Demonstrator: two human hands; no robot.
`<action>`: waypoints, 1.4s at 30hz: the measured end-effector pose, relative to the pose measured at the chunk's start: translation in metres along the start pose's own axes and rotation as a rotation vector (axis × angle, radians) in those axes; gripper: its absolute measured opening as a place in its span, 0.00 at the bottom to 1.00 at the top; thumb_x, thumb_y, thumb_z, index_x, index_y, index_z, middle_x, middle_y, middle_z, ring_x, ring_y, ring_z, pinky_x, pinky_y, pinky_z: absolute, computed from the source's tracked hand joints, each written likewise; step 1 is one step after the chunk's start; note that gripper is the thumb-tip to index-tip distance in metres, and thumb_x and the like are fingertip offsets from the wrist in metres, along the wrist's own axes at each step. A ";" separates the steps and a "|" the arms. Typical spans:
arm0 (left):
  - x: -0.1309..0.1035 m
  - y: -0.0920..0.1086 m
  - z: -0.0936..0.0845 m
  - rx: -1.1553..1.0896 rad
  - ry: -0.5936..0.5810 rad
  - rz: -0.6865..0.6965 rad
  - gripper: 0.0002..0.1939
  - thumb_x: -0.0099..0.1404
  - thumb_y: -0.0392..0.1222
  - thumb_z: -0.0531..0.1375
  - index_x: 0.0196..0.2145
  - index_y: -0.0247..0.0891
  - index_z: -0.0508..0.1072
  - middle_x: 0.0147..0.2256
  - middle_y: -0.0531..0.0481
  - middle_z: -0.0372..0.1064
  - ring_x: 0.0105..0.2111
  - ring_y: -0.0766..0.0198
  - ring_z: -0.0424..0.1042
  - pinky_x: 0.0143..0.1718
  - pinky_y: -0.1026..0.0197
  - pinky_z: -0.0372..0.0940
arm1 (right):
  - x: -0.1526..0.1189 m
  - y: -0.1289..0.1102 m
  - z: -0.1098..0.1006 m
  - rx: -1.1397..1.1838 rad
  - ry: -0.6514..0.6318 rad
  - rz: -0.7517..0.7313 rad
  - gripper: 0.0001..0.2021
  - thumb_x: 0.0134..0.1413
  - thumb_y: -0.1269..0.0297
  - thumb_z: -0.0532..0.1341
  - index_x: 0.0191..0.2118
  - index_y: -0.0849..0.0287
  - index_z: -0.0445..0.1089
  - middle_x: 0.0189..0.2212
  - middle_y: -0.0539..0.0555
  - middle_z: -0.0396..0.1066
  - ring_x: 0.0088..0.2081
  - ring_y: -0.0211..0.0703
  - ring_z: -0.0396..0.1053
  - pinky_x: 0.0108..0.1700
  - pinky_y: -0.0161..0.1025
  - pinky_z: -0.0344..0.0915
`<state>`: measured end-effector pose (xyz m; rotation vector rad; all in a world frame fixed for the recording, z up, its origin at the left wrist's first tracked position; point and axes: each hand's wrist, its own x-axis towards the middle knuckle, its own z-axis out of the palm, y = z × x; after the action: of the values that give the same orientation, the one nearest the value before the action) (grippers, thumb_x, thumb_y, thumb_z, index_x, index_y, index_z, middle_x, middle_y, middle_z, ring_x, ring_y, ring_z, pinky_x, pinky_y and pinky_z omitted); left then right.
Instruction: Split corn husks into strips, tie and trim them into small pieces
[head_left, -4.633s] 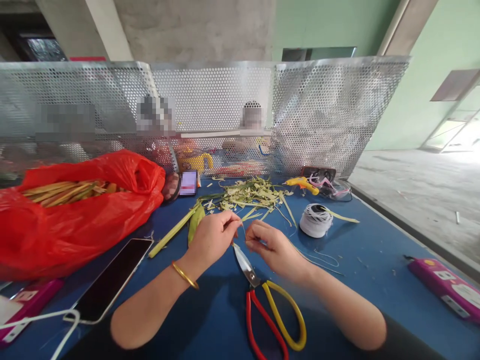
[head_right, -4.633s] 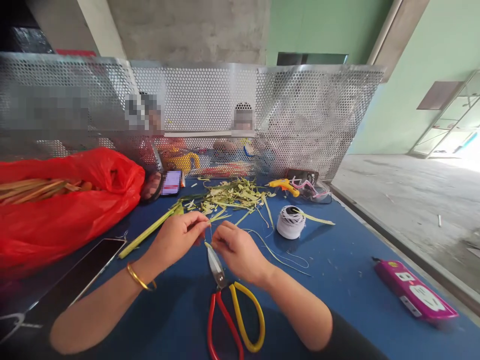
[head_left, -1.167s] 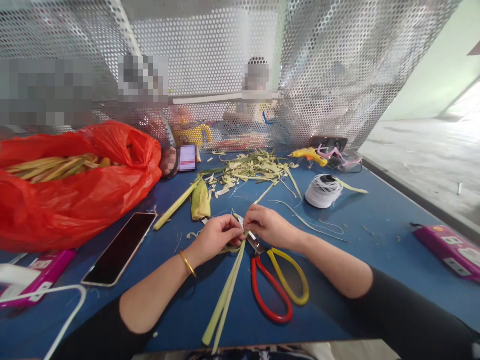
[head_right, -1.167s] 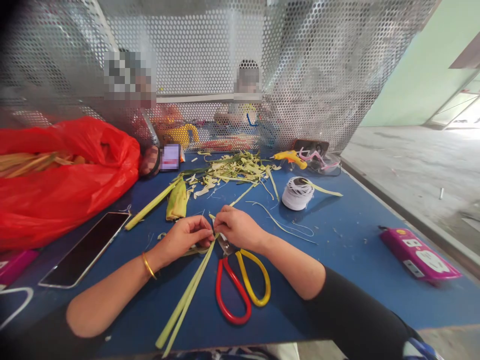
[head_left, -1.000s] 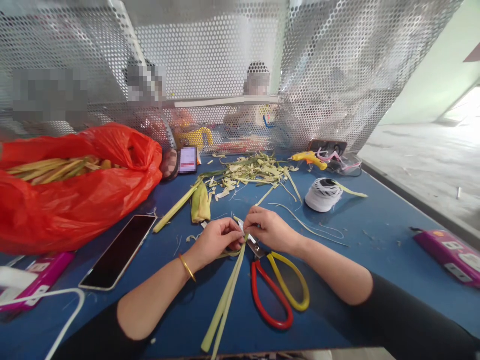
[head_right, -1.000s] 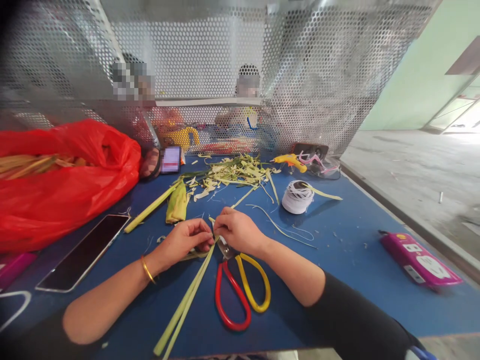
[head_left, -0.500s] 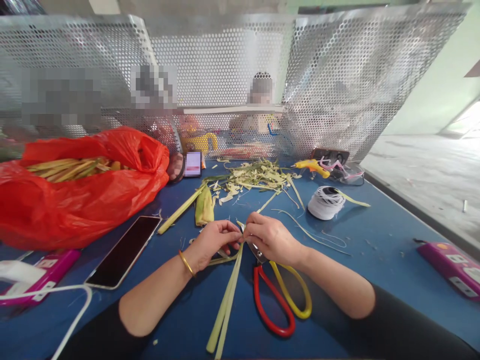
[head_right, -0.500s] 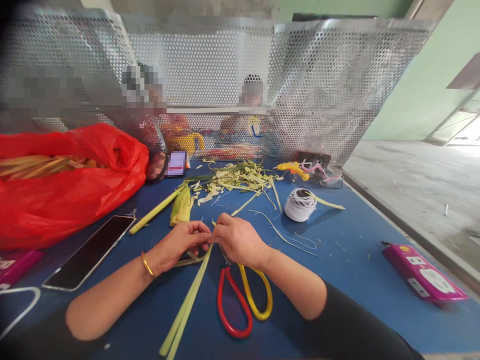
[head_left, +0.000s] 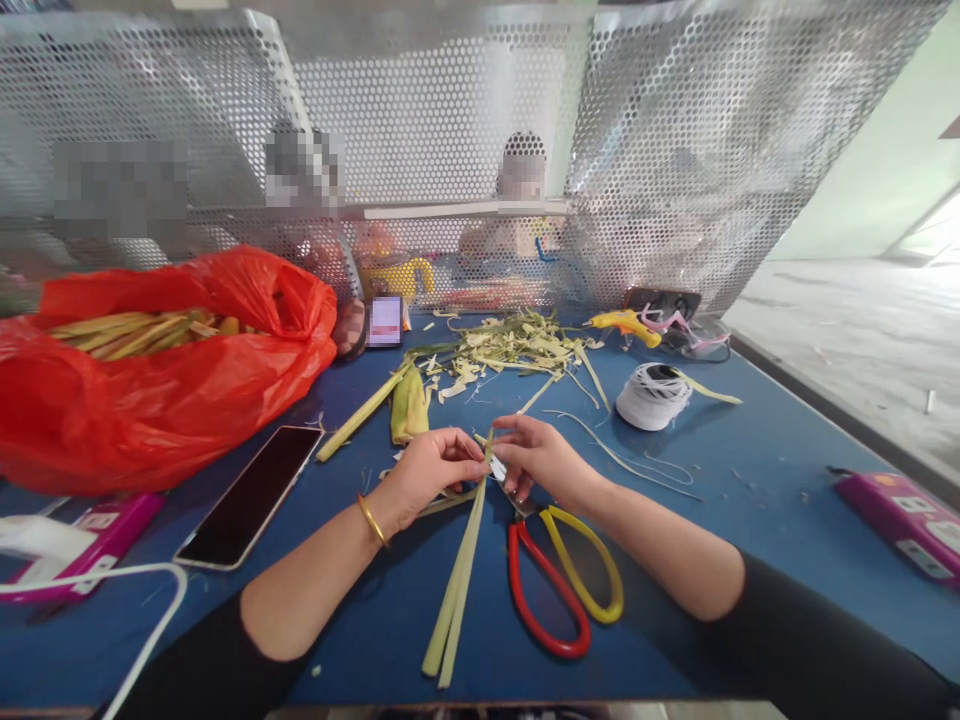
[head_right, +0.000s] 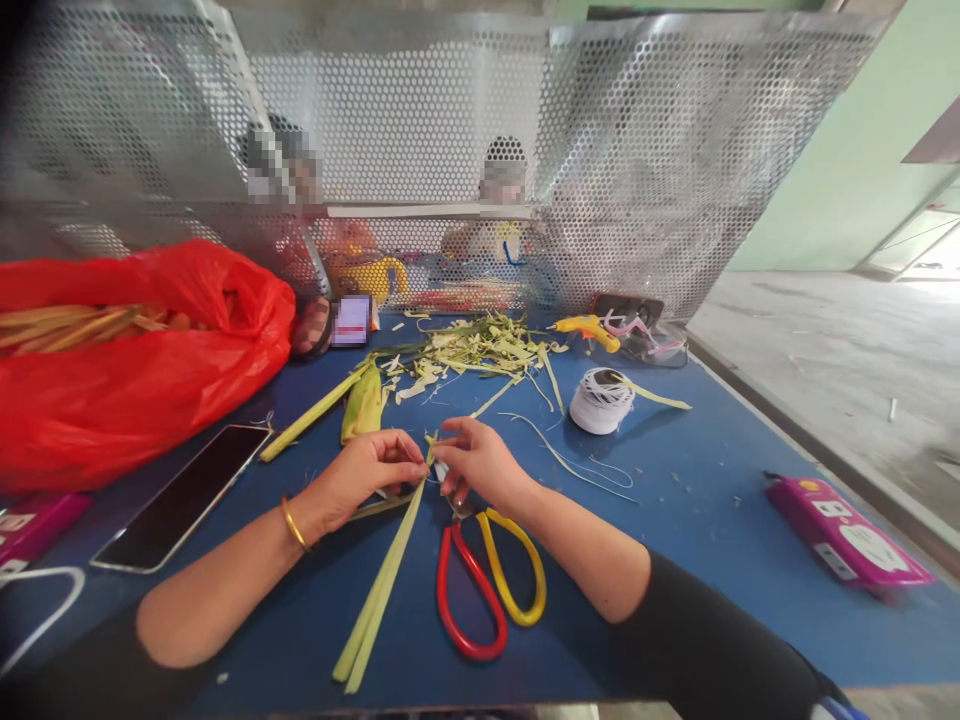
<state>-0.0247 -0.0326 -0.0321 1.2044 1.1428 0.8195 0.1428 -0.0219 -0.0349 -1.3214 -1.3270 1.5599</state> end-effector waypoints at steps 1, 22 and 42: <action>0.000 0.000 0.000 0.010 -0.004 0.005 0.16 0.40 0.43 0.71 0.23 0.35 0.70 0.20 0.56 0.68 0.21 0.72 0.64 0.20 0.70 0.58 | 0.000 0.000 0.002 0.035 -0.033 0.022 0.14 0.45 0.68 0.62 0.40 0.60 0.64 0.24 0.47 0.69 0.15 0.32 0.65 0.14 0.29 0.60; -0.007 -0.007 0.010 0.648 0.369 0.637 0.07 0.55 0.32 0.61 0.25 0.43 0.76 0.27 0.52 0.76 0.29 0.62 0.73 0.36 0.62 0.66 | -0.005 -0.004 0.005 0.113 -0.055 0.074 0.06 0.38 0.72 0.65 0.28 0.62 0.73 0.18 0.47 0.70 0.21 0.32 0.70 0.21 0.26 0.62; -0.004 -0.007 0.008 0.547 0.363 0.594 0.07 0.54 0.34 0.62 0.22 0.42 0.75 0.26 0.52 0.75 0.27 0.63 0.72 0.33 0.62 0.67 | -0.004 -0.003 0.002 0.045 -0.085 0.056 0.03 0.38 0.69 0.65 0.24 0.62 0.72 0.15 0.46 0.69 0.17 0.28 0.62 0.21 0.26 0.58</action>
<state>-0.0182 -0.0400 -0.0379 1.9617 1.3727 1.2548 0.1417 -0.0259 -0.0311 -1.2869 -1.3082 1.6915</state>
